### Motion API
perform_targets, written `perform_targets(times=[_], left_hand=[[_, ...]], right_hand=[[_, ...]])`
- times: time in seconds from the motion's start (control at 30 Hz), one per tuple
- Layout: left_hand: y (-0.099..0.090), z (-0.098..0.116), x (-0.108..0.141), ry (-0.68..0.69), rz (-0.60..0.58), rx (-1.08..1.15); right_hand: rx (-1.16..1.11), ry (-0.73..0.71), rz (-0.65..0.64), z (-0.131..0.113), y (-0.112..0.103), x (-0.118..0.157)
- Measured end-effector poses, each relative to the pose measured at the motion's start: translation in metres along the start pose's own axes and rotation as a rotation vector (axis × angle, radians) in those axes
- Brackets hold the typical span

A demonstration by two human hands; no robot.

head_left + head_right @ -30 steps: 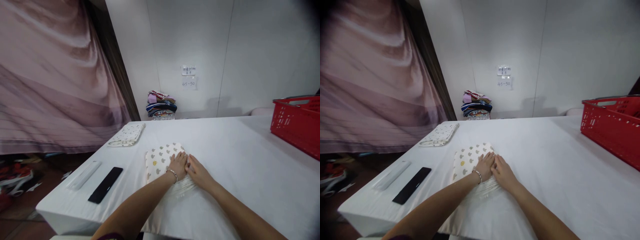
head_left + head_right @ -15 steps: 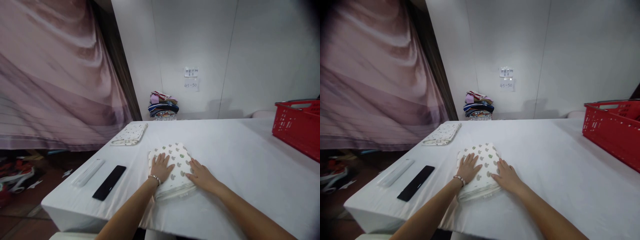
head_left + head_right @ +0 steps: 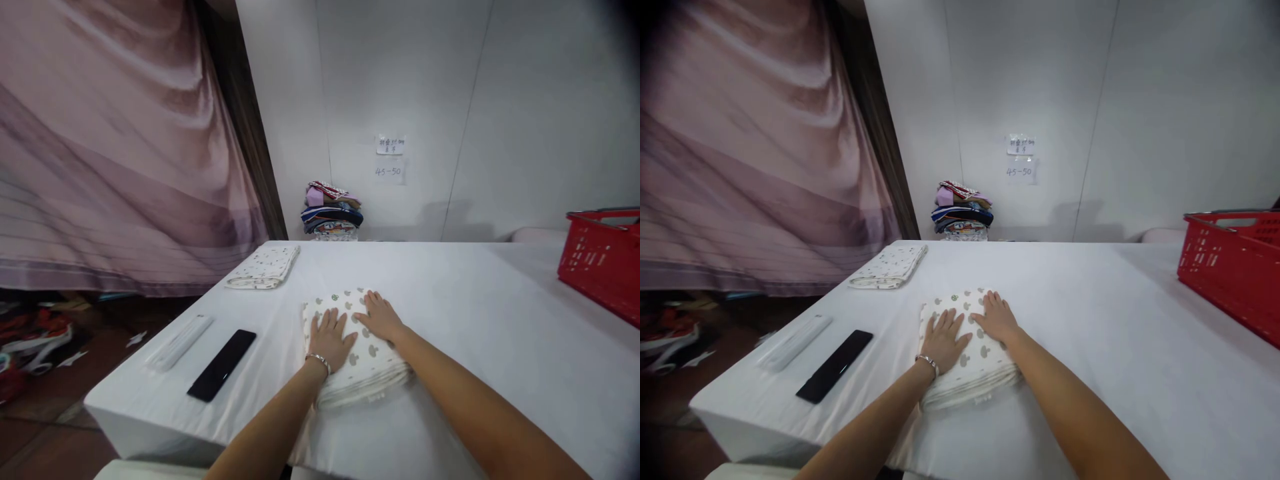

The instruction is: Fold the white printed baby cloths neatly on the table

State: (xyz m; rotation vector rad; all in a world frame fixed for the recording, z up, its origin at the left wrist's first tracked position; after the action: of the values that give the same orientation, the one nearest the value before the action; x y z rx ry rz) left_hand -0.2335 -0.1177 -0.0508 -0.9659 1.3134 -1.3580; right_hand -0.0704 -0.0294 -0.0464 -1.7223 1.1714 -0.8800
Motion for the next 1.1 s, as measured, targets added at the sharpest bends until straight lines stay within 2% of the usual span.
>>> perform_targets(times=[0.13,0.23,0.4,0.5,0.67,0.73,0.83,0.97,1.03,1.1], left_hand=[[0.0,0.003,0.001,-0.001,0.026,0.032],[-0.008,0.002,-0.004,-0.024,-0.019,0.081],[-0.026,-0.021,-0.02,-0.17,0.007,0.065],[-0.02,-0.038,-0.025,-0.283,-0.069,0.113],[-0.006,-0.046,-0.024,-0.295,-0.073,0.166],[-0.009,-0.045,-0.026,-0.304,-0.081,0.174],[-0.022,-0.044,-0.031,-0.318,-0.121,0.218],[-0.042,-0.036,-0.021,-0.28,-0.087,0.225],[-0.042,-0.025,-0.003,-0.179,-0.047,0.191],[-0.033,-0.012,0.019,-0.077,-0.054,0.162]], right_hand=[[-0.009,-0.013,0.004,0.006,0.004,0.0],[-0.002,-0.016,0.001,0.005,0.005,0.001],[0.006,-0.015,0.0,0.008,0.007,0.0],[0.01,-0.019,0.006,0.01,0.01,-0.001],[0.013,-0.014,0.007,0.01,0.012,0.0],[0.021,-0.002,-0.024,0.008,0.008,-0.002],[0.036,0.022,-0.089,0.002,-0.004,-0.002],[0.063,-0.012,-0.06,-0.004,-0.022,0.02],[0.089,-0.078,-0.016,-0.003,-0.023,0.043],[0.098,-0.135,-0.008,0.002,-0.017,0.068]])
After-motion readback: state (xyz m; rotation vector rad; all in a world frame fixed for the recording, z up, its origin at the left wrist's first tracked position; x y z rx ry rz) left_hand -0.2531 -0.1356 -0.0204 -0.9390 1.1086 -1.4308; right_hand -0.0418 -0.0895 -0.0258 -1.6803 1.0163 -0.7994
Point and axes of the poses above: each hand's wrist, its own x-axis away from the middle knuckle, its own y-axis out of the palm, z = x × y, the point moved 1 cm from there along -x, towards the middle knuckle, and after that the axes turned 7 degrees about y, right-handed, at the moved point
